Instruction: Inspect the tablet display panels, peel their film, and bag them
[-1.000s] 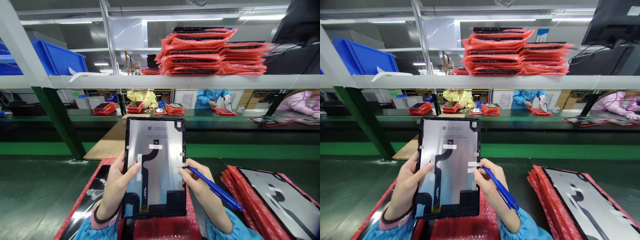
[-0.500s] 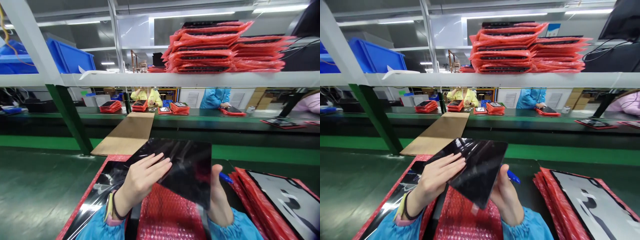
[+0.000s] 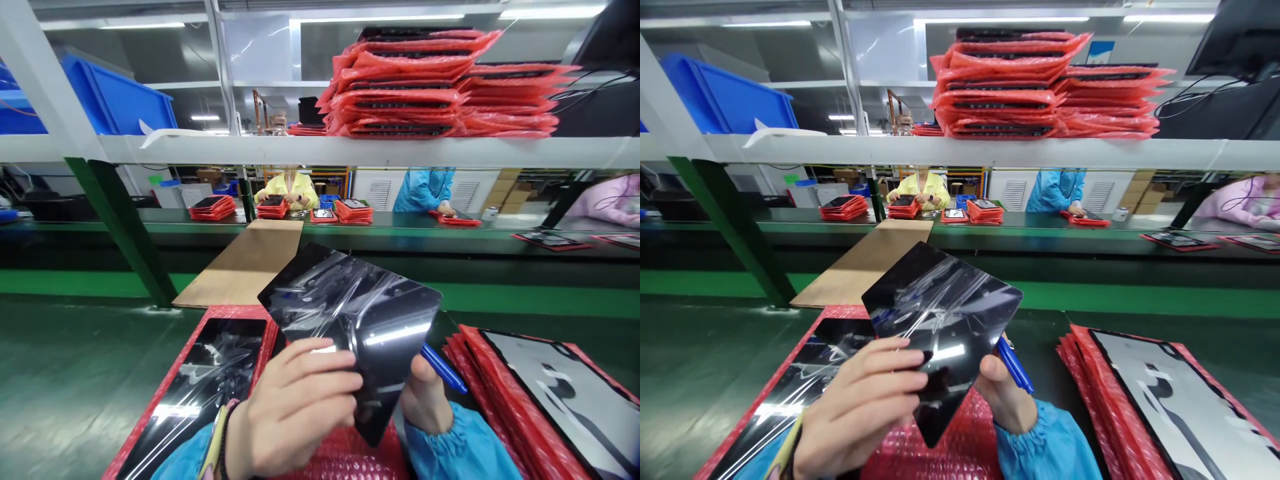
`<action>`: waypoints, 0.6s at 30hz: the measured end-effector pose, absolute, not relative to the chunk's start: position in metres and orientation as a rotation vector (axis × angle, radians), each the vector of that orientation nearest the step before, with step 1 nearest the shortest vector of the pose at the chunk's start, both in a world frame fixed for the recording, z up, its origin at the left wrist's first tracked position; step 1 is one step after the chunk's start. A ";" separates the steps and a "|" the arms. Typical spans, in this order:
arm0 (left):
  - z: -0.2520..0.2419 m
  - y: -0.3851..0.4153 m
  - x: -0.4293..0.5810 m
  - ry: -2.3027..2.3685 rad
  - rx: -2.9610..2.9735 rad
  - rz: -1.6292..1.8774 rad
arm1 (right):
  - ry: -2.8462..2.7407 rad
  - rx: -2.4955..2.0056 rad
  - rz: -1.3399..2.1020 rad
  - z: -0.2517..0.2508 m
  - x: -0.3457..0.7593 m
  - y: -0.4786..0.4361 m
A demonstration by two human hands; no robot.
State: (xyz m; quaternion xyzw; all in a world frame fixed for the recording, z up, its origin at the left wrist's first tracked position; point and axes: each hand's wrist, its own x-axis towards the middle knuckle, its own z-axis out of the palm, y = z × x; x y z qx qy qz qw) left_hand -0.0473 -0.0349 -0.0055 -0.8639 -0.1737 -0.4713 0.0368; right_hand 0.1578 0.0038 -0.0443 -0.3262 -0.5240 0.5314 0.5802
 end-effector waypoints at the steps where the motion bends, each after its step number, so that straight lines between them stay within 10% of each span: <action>1: -0.007 -0.033 -0.048 -0.620 -2.572 -1.604 | -1.183 -0.704 1.325 -0.046 0.159 0.004; 9: -0.007 -0.009 -0.053 -1.812 -2.177 -2.480 | -0.968 -0.586 1.420 -0.050 0.170 -0.006; 18: -0.001 0.002 -0.038 -1.273 -1.257 -3.828 | -0.911 -0.354 1.430 -0.041 0.154 0.005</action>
